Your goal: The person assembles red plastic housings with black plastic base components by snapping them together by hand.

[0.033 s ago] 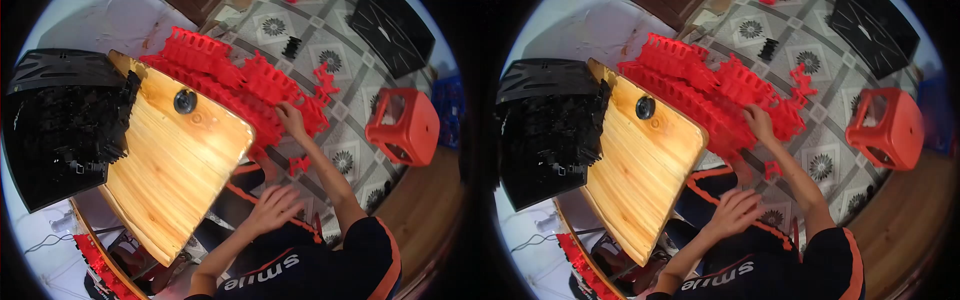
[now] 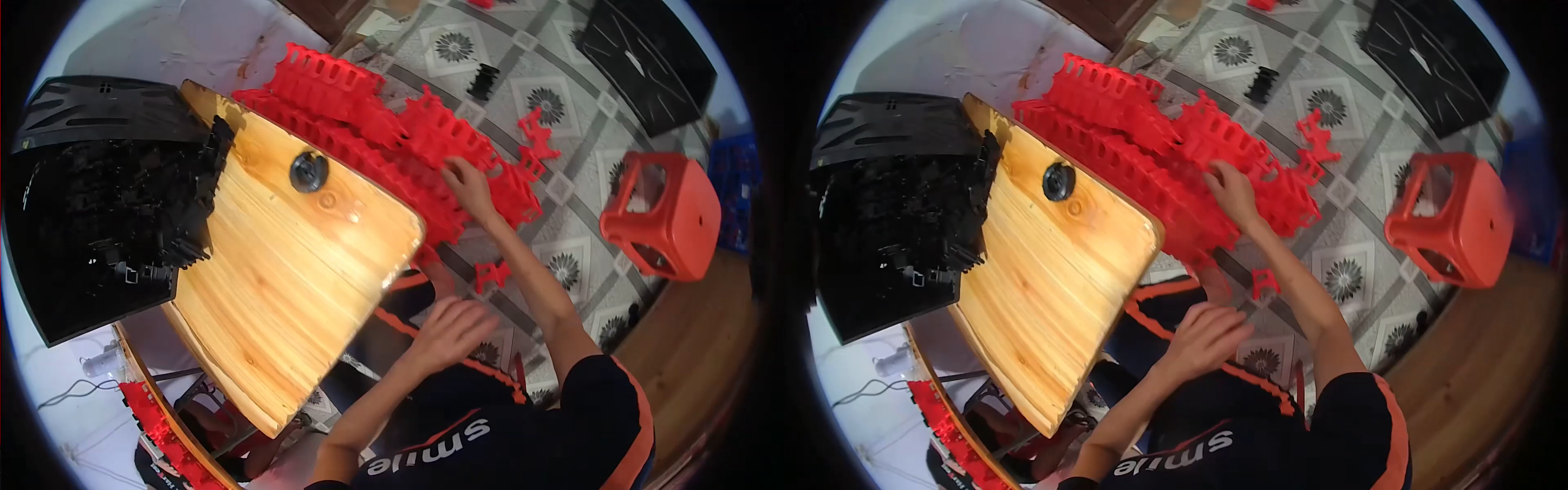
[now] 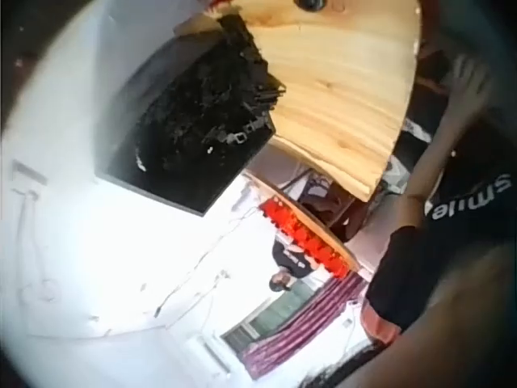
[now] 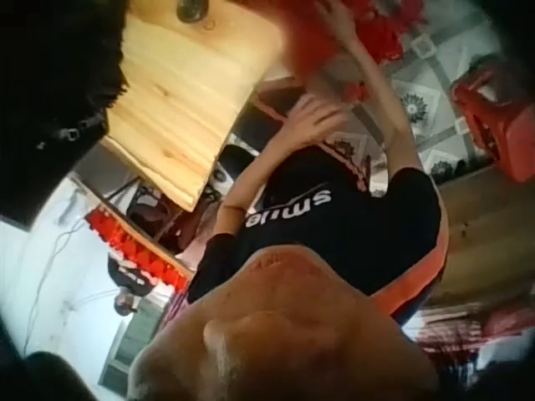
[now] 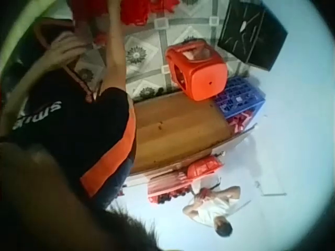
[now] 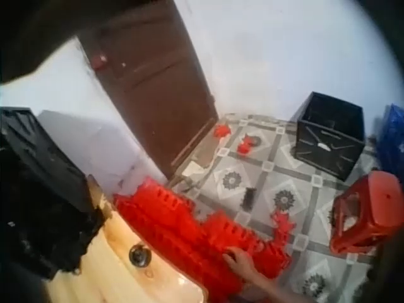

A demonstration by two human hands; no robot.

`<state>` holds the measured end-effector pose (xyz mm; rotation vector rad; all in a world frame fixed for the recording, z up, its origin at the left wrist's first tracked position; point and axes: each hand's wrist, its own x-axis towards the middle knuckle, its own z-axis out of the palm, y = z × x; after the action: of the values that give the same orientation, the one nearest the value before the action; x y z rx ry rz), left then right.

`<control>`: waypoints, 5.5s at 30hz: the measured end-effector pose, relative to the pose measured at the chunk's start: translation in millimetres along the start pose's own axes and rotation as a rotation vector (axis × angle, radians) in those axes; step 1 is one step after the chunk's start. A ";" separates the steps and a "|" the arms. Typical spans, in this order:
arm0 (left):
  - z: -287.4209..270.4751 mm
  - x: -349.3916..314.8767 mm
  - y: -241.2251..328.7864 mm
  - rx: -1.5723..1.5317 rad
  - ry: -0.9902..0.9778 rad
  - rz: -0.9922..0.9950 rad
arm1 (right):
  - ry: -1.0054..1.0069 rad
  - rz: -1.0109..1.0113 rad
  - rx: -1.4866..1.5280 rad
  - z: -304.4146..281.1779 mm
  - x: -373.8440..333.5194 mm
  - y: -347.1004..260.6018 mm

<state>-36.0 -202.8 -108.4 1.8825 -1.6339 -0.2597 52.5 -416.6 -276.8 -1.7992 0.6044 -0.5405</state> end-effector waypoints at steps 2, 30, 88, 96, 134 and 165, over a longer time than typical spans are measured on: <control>10.7 14.8 -19.5 0.000 0.013 -0.213 | 0.011 -0.183 -0.027 45.5 72.8 -11.8; 43.6 -9.1 -34.6 0.018 -0.013 -0.422 | -0.137 -0.171 0.024 175.2 360.4 -48.0; -229.5 -177.4 33.5 0.951 0.898 -0.632 | -0.653 -0.397 0.202 155.8 -138.0 -349.6; -231.4 -198.0 11.6 1.012 0.655 -0.757 | -0.448 -0.589 0.089 87.2 -137.2 -357.9; -206.0 -271.9 91.8 -1.401 1.686 -0.032 | -0.580 -0.918 -0.018 218.7 -83.1 -478.5; -197.1 -255.7 118.4 -1.140 1.624 -0.124 | -0.974 -1.741 -0.363 74.4 -257.9 -487.9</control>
<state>-83.9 98.3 50.6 0.6931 -0.0804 0.2476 -31.3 -70.2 151.0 -2.2440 -1.7874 -0.5103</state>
